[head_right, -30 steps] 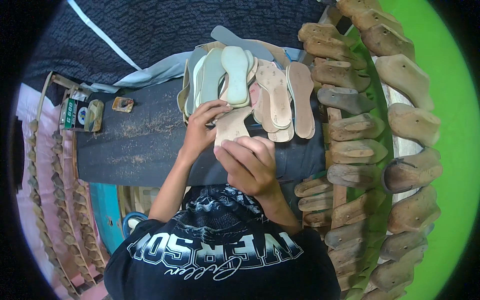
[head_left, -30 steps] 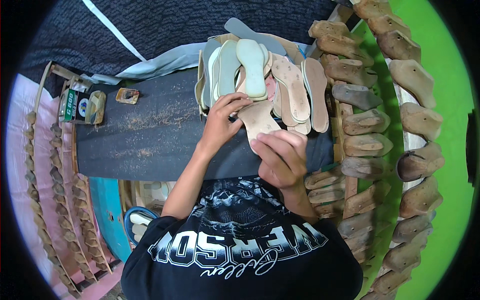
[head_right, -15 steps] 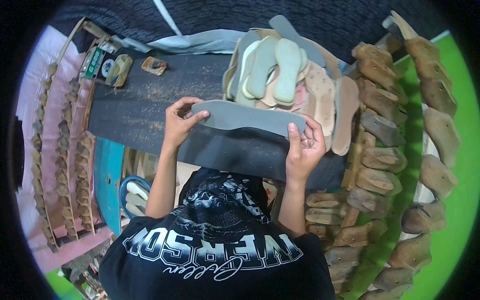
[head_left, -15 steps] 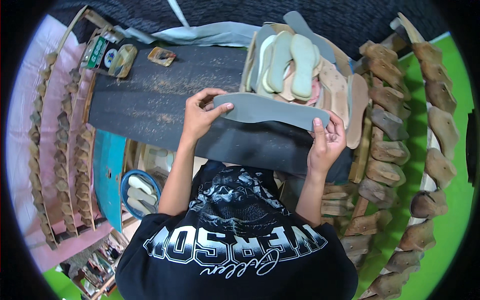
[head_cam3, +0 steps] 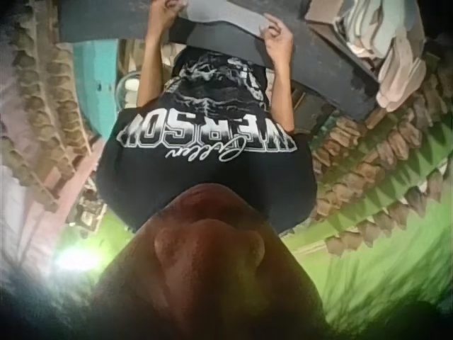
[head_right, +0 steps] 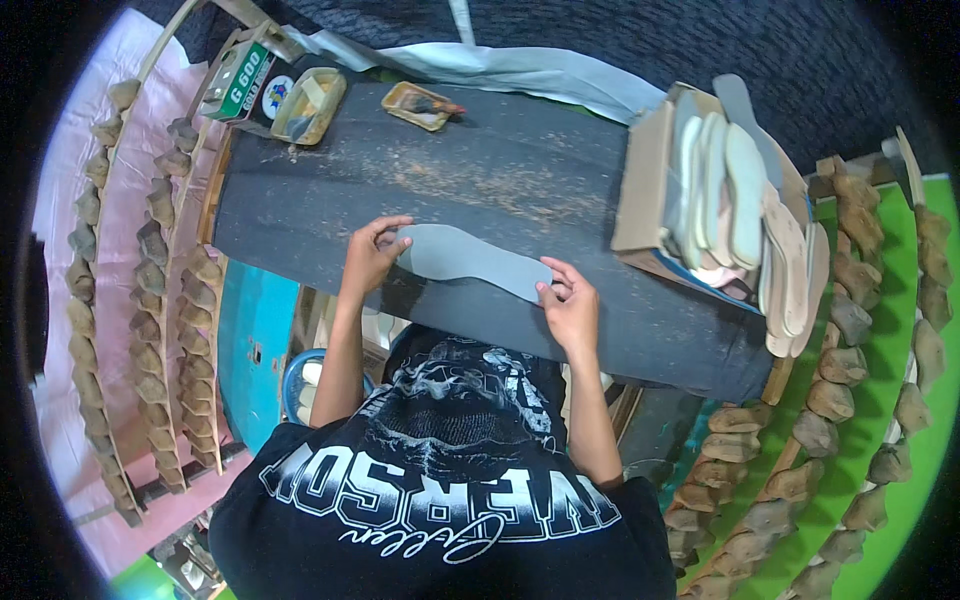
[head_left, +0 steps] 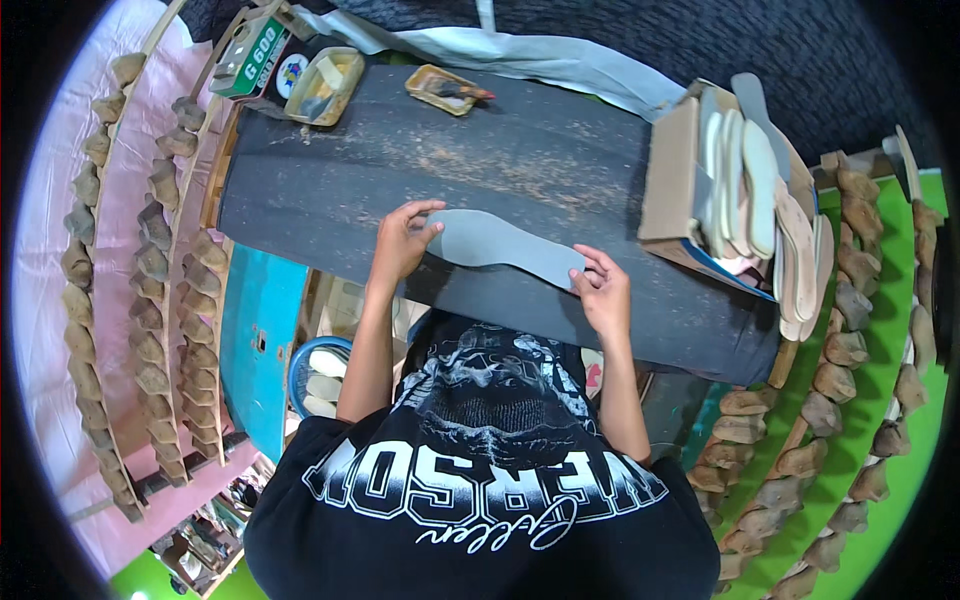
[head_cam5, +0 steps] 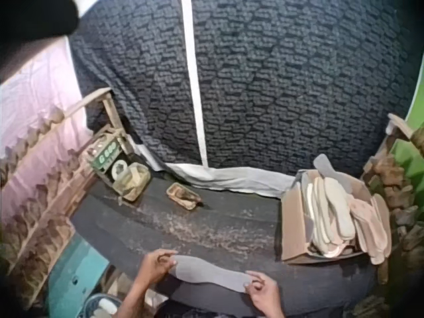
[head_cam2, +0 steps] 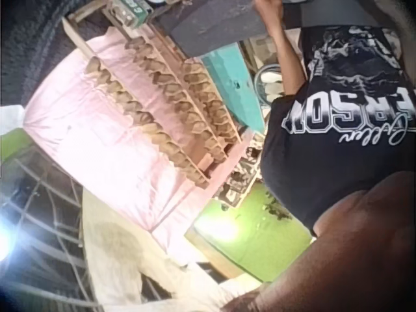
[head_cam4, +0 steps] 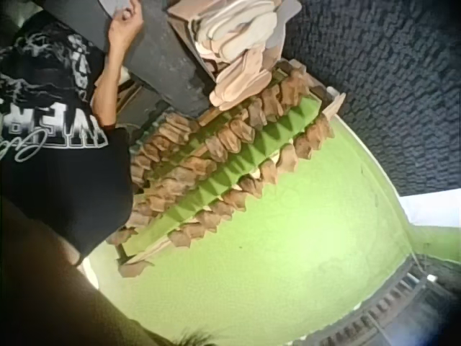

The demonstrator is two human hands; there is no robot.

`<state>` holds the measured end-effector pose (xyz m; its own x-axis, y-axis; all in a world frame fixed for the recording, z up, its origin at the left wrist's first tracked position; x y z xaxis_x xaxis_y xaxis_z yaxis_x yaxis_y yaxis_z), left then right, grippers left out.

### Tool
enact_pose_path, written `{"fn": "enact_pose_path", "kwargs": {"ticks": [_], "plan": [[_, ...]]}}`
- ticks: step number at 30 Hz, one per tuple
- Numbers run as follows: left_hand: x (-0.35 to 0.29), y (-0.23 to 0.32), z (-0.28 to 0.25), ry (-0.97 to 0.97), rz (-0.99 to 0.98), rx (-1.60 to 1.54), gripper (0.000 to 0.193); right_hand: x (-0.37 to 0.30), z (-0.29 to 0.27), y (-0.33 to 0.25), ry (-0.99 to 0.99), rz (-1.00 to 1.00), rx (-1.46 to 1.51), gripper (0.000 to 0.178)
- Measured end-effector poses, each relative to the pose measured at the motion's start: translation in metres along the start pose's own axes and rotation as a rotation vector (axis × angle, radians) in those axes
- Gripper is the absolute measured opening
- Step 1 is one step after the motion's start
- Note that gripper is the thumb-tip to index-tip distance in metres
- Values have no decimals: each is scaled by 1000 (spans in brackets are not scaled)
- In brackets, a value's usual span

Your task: Applying adhesive to shoe insoles using a brush and preparing them for further assembly.

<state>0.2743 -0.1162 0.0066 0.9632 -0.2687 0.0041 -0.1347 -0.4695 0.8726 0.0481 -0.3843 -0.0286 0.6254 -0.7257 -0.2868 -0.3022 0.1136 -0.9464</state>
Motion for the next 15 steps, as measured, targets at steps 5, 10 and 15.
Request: {"fn": "enact_pose_path", "kwargs": {"ticks": [5,10,15], "plan": [[40,22,-85,92,332,-5,19,-4,96,-38,214,-416,-163,11],[72,-43,-111,72,417,79,20,-6,163,-71,239,-851,-386,20],[83,-73,-112,-16,495,152,18,-7,195,-57,165,-883,-549,17]]}}
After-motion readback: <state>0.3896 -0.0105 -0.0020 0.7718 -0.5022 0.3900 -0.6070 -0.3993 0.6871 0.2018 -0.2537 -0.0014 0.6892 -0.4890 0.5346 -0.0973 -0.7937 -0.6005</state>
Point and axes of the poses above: each hand's wrist, its own x-axis towards the middle knuckle, its own z-axis out of the palm, y = z × x, the point moved 9 cm from there along x, towards the middle knuckle, and after that the axes turned 14 degrees about y, right-handed, at the moved point
